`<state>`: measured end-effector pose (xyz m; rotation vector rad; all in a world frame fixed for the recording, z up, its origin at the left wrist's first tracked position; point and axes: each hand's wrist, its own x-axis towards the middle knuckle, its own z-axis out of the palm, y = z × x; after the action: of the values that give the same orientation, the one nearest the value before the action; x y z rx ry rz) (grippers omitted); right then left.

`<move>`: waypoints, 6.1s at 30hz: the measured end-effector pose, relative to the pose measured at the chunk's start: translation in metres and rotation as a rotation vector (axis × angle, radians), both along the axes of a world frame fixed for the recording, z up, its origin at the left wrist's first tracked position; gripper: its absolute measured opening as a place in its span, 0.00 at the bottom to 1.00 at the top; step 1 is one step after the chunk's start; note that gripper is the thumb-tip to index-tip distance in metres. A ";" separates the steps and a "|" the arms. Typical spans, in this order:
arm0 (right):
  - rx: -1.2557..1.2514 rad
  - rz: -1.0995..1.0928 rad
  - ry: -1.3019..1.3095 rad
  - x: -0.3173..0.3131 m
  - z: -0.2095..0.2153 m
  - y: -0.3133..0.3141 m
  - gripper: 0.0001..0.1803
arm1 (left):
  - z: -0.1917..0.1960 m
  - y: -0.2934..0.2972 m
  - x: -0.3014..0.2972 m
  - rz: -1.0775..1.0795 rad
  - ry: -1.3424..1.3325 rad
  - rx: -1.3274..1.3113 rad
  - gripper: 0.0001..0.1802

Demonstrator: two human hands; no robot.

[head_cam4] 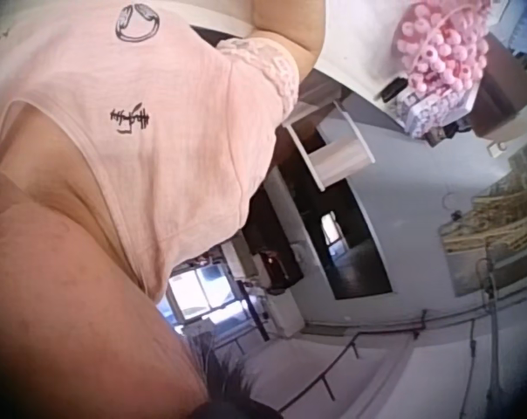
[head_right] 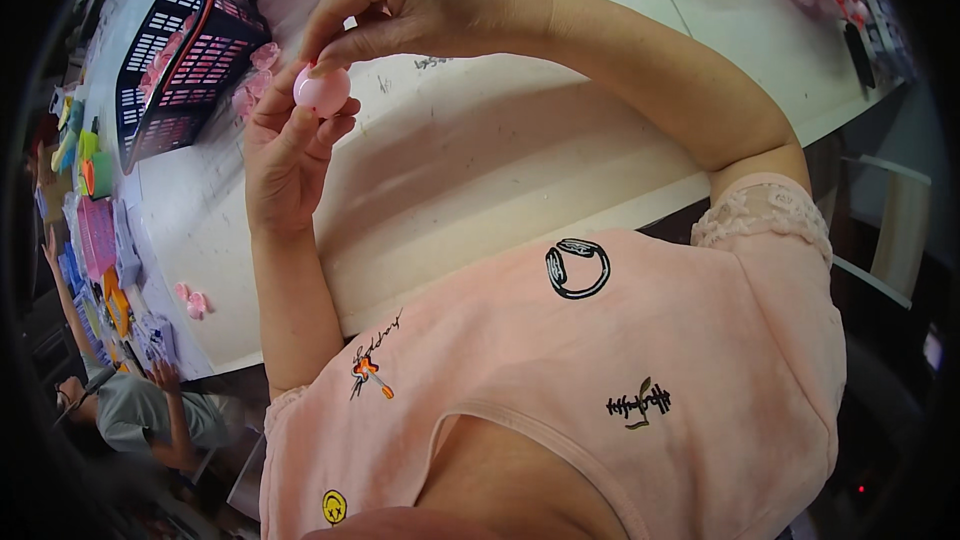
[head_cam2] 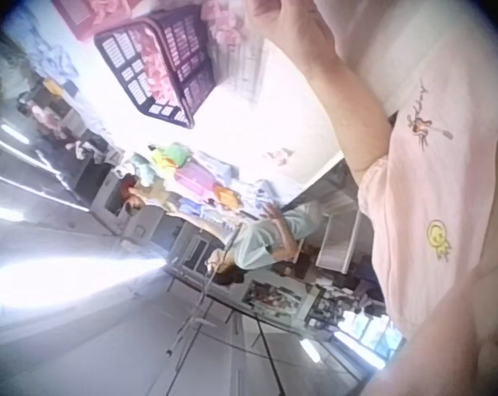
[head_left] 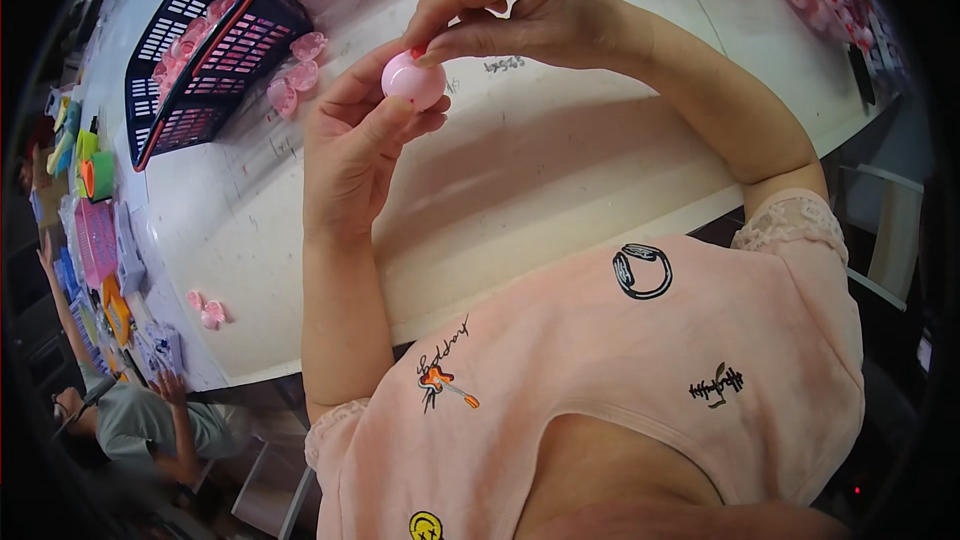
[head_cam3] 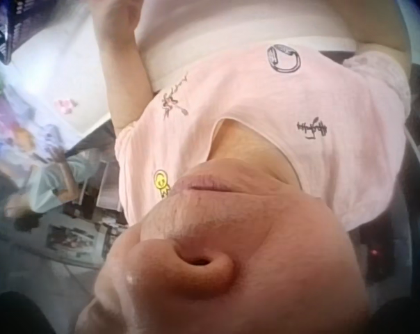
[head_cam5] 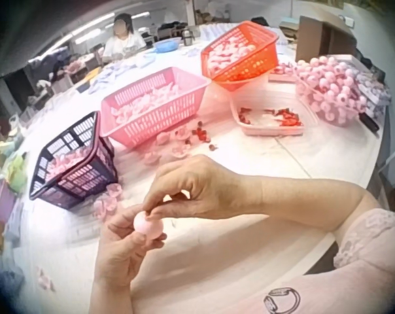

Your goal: The person assembles plastic toys at a workbench by inserting small plastic parts into round toy bodies and pressing outer shell pieces together by hand.

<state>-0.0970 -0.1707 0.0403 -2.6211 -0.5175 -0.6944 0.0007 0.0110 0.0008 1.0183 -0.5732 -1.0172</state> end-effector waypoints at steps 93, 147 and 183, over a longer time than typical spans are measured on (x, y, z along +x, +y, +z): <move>0.230 -0.493 -0.004 -0.014 0.024 -0.096 0.09 | -0.008 -0.003 0.011 0.114 0.276 -0.214 0.24; 0.306 -0.089 0.482 -0.001 -0.013 0.009 0.06 | -0.010 0.000 0.014 0.079 0.337 -0.229 0.21; 0.706 0.115 0.087 -0.008 -0.017 0.011 0.07 | -0.009 0.000 -0.007 0.106 0.452 -0.198 0.24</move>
<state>-0.1045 -0.1592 0.0236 -1.9347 -0.3150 -0.5853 -0.0059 0.0107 -0.0084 0.6096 -0.2380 -1.0322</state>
